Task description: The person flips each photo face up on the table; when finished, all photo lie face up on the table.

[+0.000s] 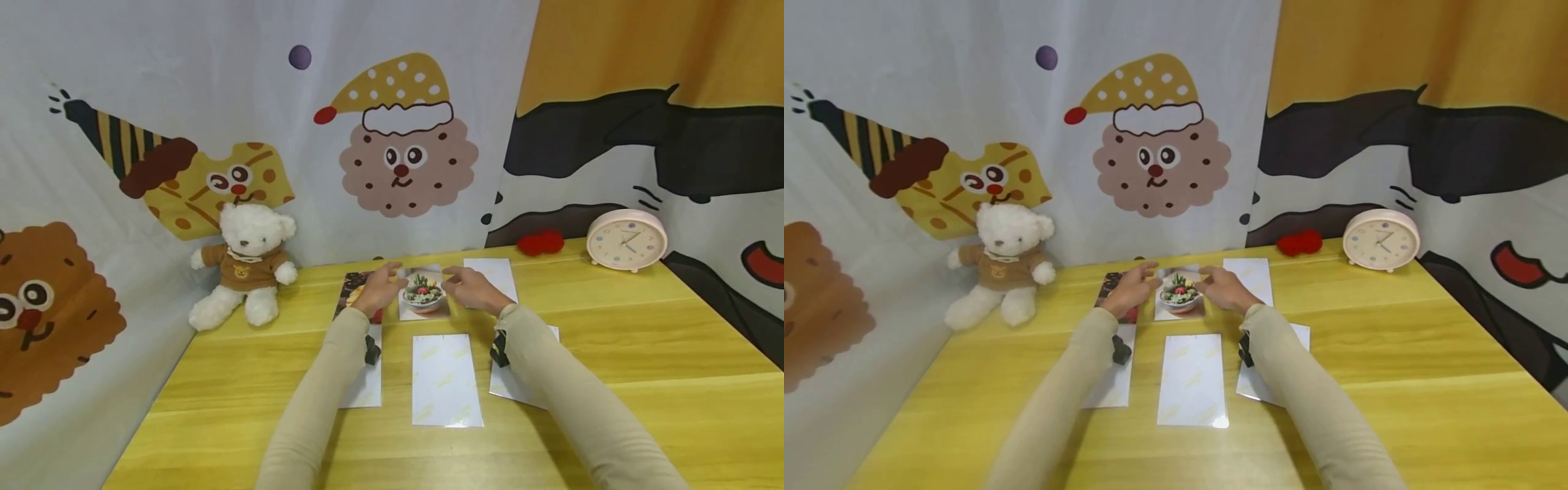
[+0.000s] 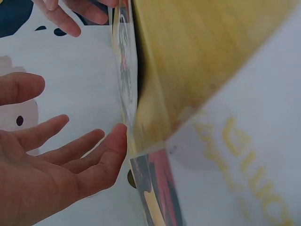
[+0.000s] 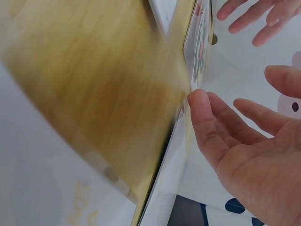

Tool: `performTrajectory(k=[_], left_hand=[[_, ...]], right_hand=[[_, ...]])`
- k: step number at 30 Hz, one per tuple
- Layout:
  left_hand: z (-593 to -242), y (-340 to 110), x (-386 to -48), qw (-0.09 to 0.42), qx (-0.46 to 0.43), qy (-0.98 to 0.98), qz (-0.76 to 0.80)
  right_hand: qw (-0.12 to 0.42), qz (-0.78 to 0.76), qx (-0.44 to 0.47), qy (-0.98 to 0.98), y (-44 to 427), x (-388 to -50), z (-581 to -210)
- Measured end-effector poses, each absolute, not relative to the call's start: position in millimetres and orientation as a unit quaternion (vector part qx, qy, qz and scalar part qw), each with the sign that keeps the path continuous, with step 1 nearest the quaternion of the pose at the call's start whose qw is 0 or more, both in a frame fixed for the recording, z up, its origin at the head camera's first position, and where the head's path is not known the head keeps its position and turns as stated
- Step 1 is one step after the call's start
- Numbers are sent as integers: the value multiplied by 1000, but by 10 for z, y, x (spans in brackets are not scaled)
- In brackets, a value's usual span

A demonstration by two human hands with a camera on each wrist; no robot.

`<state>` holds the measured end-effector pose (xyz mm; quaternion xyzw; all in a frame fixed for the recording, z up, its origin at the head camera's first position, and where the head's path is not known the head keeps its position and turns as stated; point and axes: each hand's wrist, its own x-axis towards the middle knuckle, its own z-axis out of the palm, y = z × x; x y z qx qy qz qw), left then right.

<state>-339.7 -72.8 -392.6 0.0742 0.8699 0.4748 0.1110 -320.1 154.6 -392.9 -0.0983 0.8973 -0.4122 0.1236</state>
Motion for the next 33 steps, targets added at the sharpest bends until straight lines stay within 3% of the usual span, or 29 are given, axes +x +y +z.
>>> performTrajectory(k=[8,18,23,33], left_hand=[[-3891,-661,-3366,118,97,871,467],[-3854,-434,-3315,152,138,839,504],[-3849,-249,-3325,167,153,810,540],[-3885,121,-3300,209,129,775,583]], right_hand=[[120,-394,-110,905,1558,-3178,-3886],[63,-314,-145,936,1693,-3170,-3788],[42,-291,-124,948,1891,-3182,-3778],[50,-280,-73,956,2284,-3162,-3841]])
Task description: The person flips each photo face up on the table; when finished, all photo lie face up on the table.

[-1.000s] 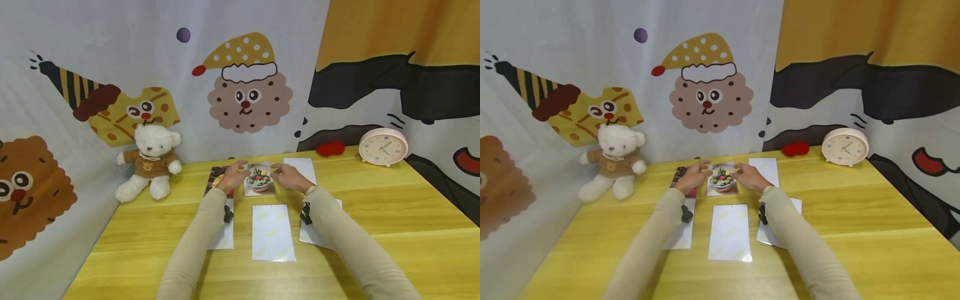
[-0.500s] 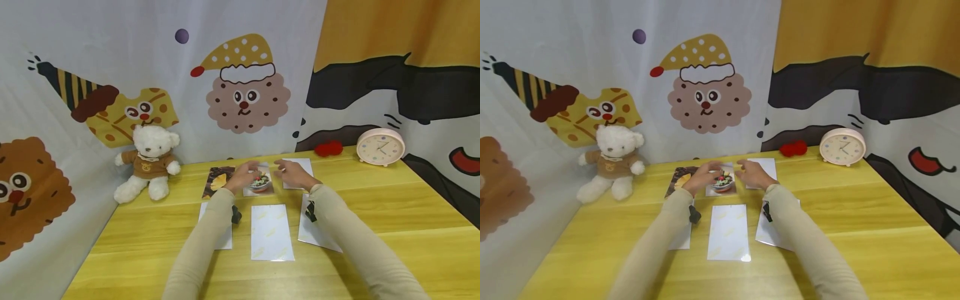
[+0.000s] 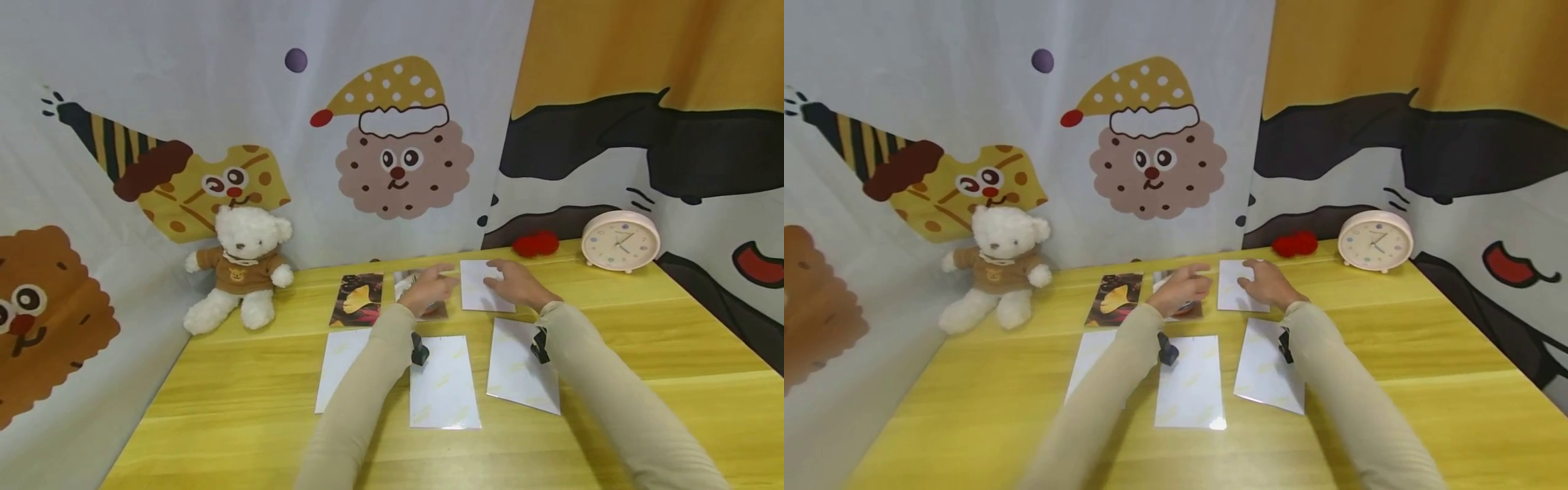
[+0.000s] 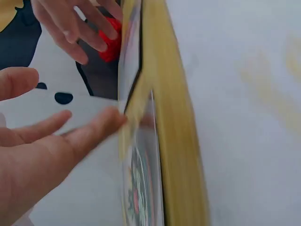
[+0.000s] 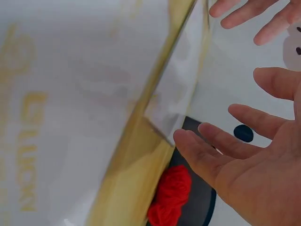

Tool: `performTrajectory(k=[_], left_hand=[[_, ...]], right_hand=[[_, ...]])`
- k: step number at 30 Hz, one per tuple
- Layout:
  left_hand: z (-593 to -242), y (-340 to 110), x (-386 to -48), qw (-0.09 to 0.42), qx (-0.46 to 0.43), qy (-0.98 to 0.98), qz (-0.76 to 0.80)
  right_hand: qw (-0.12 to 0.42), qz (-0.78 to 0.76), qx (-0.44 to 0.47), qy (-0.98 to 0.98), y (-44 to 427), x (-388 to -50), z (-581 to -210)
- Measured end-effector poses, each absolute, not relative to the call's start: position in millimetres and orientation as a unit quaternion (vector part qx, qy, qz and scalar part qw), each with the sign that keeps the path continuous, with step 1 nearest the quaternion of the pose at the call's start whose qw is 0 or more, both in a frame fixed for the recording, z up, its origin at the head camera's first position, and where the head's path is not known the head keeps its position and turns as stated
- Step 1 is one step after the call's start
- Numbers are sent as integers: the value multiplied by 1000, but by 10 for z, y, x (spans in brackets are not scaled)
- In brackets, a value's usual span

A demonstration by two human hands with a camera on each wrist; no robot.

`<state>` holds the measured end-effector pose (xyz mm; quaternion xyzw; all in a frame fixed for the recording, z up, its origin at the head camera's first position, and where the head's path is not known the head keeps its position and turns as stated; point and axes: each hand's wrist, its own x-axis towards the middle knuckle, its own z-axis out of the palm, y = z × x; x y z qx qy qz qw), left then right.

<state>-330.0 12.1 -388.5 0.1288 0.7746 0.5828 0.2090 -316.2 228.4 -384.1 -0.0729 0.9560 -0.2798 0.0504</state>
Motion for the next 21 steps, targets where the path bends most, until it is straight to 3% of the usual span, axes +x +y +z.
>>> performTrajectory(k=[8,21], left_hand=[[-3845,324,-3206,210,61,781,585],[-3857,418,-3234,190,42,753,628]], right_hand=[[68,-273,-61,958,2337,-3143,-3912],[113,-292,-39,949,2300,-3130,-3933]])
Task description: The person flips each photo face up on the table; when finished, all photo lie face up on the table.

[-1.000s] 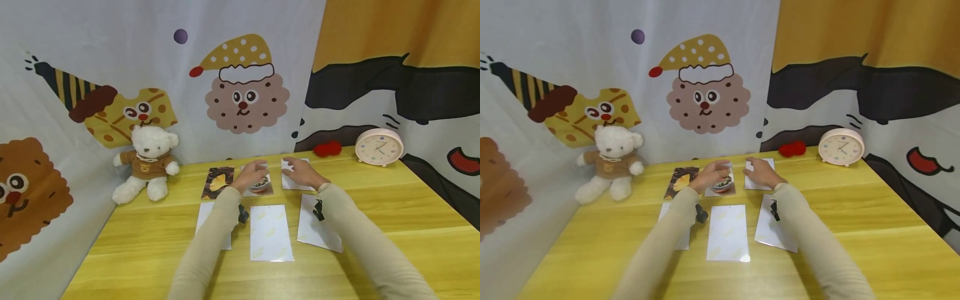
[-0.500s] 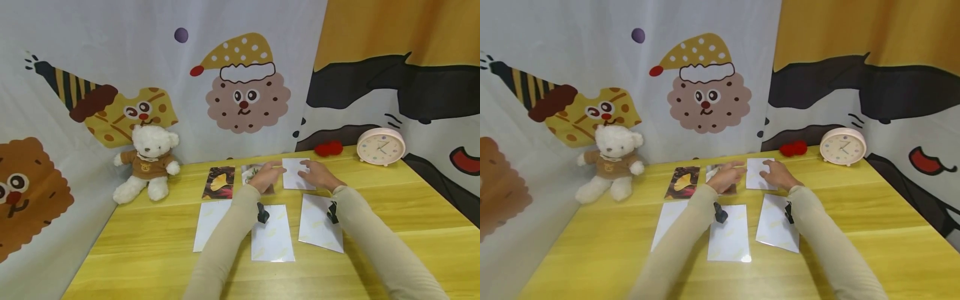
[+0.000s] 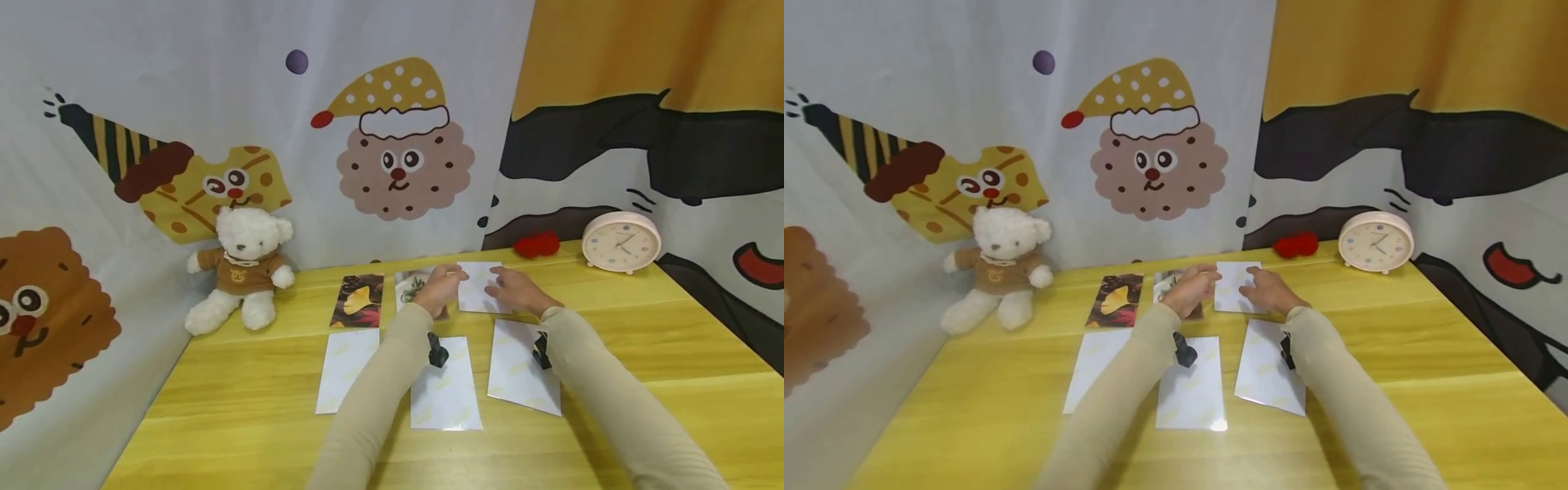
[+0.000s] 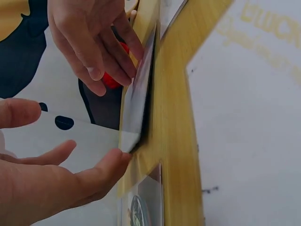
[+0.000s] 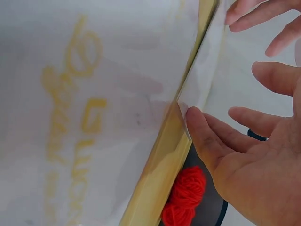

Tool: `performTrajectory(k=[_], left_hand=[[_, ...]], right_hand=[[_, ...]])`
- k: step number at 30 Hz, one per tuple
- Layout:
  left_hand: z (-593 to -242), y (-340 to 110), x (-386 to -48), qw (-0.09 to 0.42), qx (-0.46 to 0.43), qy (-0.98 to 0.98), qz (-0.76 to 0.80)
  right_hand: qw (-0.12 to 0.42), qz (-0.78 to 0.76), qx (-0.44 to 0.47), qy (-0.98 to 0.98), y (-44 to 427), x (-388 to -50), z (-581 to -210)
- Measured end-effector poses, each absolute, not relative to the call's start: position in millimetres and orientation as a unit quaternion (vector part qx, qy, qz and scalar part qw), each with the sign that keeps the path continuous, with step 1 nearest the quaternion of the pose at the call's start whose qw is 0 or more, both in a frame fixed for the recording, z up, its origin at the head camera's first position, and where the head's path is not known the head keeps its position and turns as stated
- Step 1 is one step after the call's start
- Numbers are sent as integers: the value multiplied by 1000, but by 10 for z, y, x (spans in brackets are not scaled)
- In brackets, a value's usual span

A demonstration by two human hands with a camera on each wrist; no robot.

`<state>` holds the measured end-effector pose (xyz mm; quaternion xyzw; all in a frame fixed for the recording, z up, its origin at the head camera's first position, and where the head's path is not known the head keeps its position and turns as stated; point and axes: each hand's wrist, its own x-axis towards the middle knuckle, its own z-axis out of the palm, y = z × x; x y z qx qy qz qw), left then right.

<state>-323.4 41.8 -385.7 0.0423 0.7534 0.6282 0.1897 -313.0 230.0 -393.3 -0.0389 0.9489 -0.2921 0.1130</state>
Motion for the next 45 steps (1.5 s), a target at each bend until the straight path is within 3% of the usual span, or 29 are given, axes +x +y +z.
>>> performTrajectory(k=[10,45], left_hand=[[-3945,440,-3285,153,52,709,687],[-4017,498,-3329,159,112,658,727]], right_hand=[[108,-292,-61,948,2299,-3125,-3953],[112,-326,-62,937,2283,-3139,-3803]])
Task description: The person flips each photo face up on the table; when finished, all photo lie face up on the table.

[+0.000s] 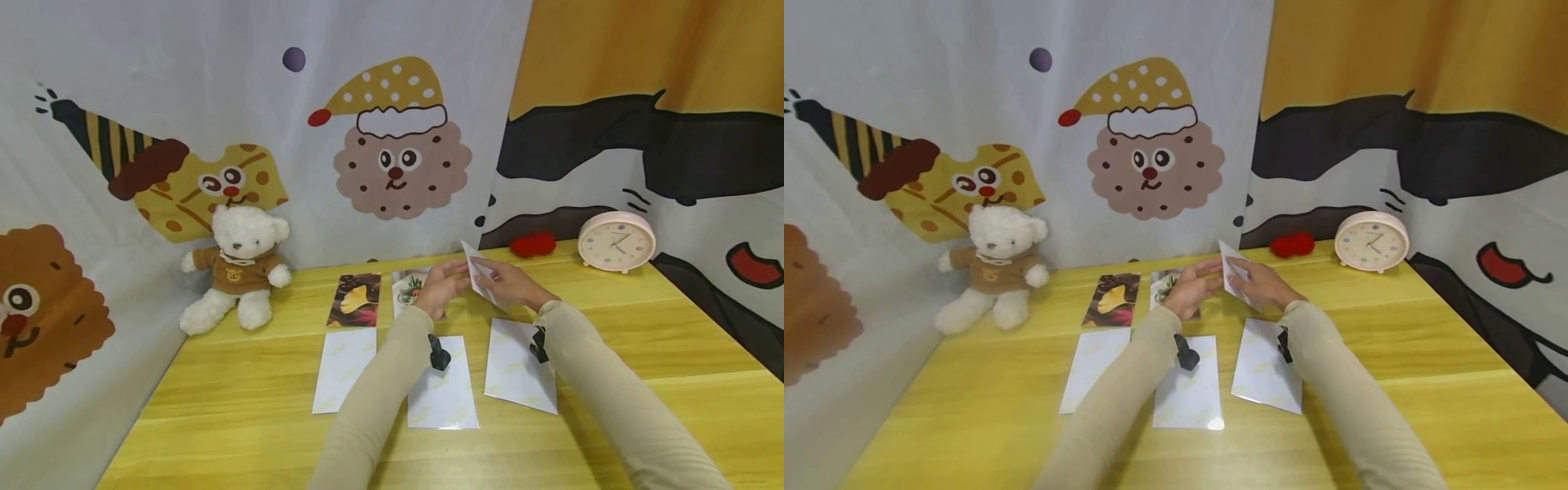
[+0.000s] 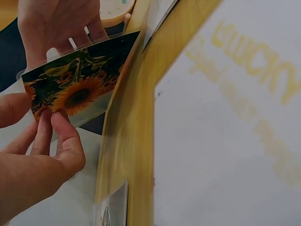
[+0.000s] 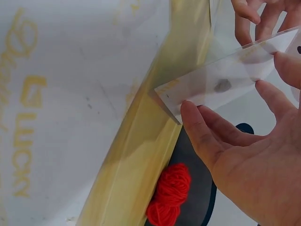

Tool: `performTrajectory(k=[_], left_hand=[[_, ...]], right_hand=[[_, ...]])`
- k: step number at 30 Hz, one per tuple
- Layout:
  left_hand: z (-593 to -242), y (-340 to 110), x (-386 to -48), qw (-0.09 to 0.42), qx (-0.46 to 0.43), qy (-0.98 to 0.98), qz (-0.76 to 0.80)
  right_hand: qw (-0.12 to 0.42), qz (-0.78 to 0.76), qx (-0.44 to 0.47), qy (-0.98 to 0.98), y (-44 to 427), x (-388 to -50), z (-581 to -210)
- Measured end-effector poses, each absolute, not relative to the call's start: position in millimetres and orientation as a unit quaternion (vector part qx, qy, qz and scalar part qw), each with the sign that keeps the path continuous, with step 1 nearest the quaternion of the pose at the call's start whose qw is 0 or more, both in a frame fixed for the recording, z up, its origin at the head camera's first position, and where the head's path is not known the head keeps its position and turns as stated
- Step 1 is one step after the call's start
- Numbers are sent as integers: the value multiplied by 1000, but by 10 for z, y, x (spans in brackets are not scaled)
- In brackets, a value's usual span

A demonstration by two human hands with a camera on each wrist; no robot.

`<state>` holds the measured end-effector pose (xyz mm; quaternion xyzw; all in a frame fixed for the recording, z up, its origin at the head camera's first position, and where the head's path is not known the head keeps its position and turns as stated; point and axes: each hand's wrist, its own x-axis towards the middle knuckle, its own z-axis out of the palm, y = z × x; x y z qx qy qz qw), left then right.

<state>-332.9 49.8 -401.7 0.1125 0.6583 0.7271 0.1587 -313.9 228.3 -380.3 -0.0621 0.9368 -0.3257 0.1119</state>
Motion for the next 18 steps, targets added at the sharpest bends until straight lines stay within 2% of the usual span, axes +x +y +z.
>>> performTrajectory(k=[7,18], left_hand=[[-4008,512,-3332,165,120,644,737],[-3940,473,-3308,210,99,600,765]], right_hand=[[100,-342,-82,931,2296,-3136,-3752],[63,-374,-119,918,2282,-3134,-3658]])
